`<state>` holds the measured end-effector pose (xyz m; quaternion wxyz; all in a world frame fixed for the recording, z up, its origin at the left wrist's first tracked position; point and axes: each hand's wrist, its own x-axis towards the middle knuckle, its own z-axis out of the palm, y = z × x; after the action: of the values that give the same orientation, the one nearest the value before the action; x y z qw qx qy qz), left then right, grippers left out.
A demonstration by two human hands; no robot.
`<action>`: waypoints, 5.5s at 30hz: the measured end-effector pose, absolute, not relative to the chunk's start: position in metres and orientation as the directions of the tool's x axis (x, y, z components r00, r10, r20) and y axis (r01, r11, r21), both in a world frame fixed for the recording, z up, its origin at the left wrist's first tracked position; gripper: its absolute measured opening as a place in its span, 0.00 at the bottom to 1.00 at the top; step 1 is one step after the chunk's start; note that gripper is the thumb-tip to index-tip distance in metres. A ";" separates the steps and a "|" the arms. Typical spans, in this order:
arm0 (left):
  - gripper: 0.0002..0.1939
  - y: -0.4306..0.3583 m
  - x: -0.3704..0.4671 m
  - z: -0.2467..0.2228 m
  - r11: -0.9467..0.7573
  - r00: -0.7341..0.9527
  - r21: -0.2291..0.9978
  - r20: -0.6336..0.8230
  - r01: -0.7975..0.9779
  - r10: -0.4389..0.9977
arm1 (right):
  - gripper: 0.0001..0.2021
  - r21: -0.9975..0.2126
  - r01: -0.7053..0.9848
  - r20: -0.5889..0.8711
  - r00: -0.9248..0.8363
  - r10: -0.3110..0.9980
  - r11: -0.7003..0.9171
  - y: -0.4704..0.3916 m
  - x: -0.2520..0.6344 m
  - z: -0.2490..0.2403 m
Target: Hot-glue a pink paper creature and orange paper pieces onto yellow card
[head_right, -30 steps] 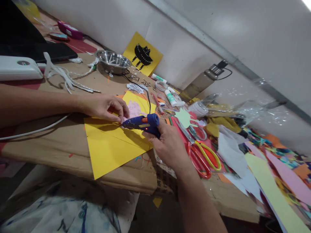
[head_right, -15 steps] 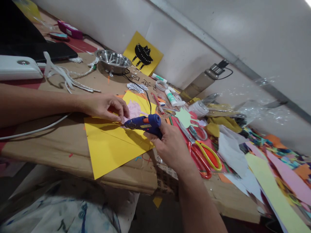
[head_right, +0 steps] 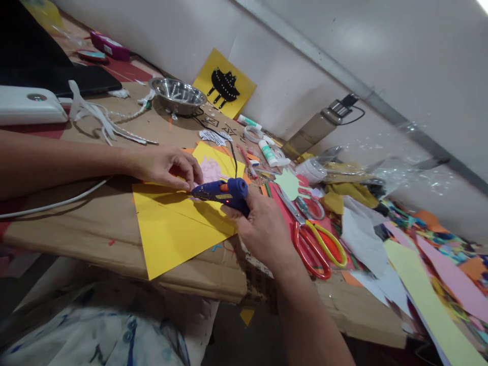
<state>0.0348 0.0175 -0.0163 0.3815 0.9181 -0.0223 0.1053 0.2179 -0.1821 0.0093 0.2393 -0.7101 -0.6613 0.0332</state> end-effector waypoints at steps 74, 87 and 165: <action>0.08 0.016 0.030 -0.019 -0.766 0.948 0.586 0.303 -0.265 -0.096 | 0.15 -0.650 0.759 0.207 0.147 0.967 0.023 -0.185 0.238 0.007; 0.09 0.013 0.023 -0.014 -0.826 0.961 0.517 0.259 -0.224 -0.098 | 0.16 -0.614 0.787 0.215 0.090 0.973 0.063 -0.185 0.243 0.007; 0.08 0.020 0.029 -0.018 -0.738 0.940 0.600 0.313 -0.309 -0.139 | 0.08 -0.277 0.960 0.291 0.045 0.956 0.039 -0.184 0.220 0.007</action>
<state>0.0291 0.0203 -0.0183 0.3412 0.9238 -0.1214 0.1246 0.2205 -0.1836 0.0068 0.2054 -0.6931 -0.6910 -0.0055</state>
